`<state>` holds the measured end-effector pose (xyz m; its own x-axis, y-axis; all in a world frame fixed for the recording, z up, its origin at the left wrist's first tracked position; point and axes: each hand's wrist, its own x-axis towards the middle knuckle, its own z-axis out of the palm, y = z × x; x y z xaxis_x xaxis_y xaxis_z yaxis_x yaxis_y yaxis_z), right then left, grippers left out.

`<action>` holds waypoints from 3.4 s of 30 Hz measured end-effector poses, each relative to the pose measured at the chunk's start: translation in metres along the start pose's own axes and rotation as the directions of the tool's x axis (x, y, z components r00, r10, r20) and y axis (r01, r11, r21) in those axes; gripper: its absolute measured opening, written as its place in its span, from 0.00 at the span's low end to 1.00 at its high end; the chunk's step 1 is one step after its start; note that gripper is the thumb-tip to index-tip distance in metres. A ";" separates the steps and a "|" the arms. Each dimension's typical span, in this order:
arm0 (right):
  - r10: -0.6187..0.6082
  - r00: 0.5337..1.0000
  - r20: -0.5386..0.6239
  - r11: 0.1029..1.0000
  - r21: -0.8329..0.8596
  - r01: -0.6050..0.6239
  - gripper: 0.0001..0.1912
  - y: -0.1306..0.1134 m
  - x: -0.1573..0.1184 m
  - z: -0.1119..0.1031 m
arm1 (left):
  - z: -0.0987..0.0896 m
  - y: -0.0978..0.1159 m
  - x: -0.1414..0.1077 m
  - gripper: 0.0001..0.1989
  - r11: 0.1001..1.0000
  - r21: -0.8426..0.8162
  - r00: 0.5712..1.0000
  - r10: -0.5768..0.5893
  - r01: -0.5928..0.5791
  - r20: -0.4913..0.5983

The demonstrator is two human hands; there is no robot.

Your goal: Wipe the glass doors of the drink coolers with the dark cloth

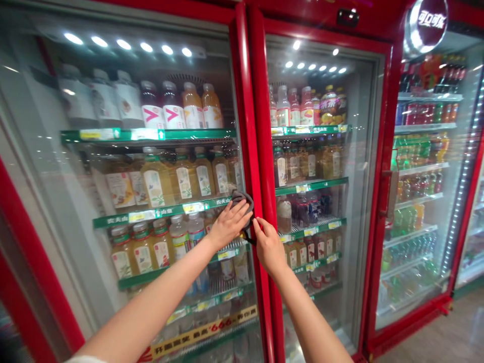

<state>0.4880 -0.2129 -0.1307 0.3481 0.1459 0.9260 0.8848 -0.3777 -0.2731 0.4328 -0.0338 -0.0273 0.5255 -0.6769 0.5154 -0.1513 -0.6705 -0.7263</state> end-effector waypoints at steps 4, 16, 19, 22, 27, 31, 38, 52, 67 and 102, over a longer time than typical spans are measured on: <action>-0.024 0.999 -0.024 1.000 0.009 0.024 0.27 0.000 0.014 -0.006 | -0.011 -0.013 0.023 0.33 0.989 0.019 0.989 -0.146 0.146 -0.032; -0.004 0.998 -0.069 0.991 0.134 0.013 0.28 0.001 0.034 -0.012 | -0.017 -0.019 0.031 0.35 0.959 0.063 0.961 -0.274 0.275 -0.029; 0.003 0.998 -0.065 0.988 0.154 0.007 0.28 -0.001 0.035 -0.015 | -0.016 -0.007 0.020 0.35 0.914 0.072 0.917 -0.395 0.398 -0.060; -0.002 0.997 -0.081 0.988 0.152 0.014 0.26 -0.005 0.037 -0.020 | -0.007 0.012 0.003 0.32 0.979 0.058 0.980 -0.198 0.196 0.020; -0.051 0.993 -0.104 0.990 0.122 0.064 0.26 -0.017 0.049 -0.022 | -0.018 -0.009 0.003 0.35 0.950 0.099 0.955 -0.296 0.296 -0.012; -0.093 0.991 -0.101 0.989 0.106 0.104 0.25 -0.028 0.054 -0.020 | -0.028 -0.017 -0.017 0.40 0.796 0.145 0.807 -0.567 0.588 -0.165; -0.132 0.989 -0.071 0.975 0.170 0.143 0.26 -0.050 0.055 -0.006 | -0.026 -0.018 -0.044 0.38 0.945 0.149 0.957 -0.288 0.290 -0.035; -0.241 0.971 0.006 0.955 0.178 0.236 0.25 -0.077 0.054 0.009 | -0.047 -0.030 -0.100 0.36 0.844 0.185 0.860 -0.510 0.504 -0.014; -0.307 0.951 0.044 0.941 0.160 0.296 0.26 -0.149 0.054 0.041 | -0.085 -0.076 -0.171 0.35 0.828 0.230 0.851 -0.525 0.512 -0.006; -0.397 0.909 0.122 0.905 0.214 0.367 0.27 -0.273 0.029 0.129 | -0.121 -0.077 -0.332 0.45 0.426 0.358 0.486 -0.869 0.831 -0.094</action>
<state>0.2970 0.0126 -0.0632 0.0027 0.3942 0.9190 0.9950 -0.0928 0.0368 0.1683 0.2059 -0.0871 0.3078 0.2248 0.9245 0.6721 -0.7392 -0.0440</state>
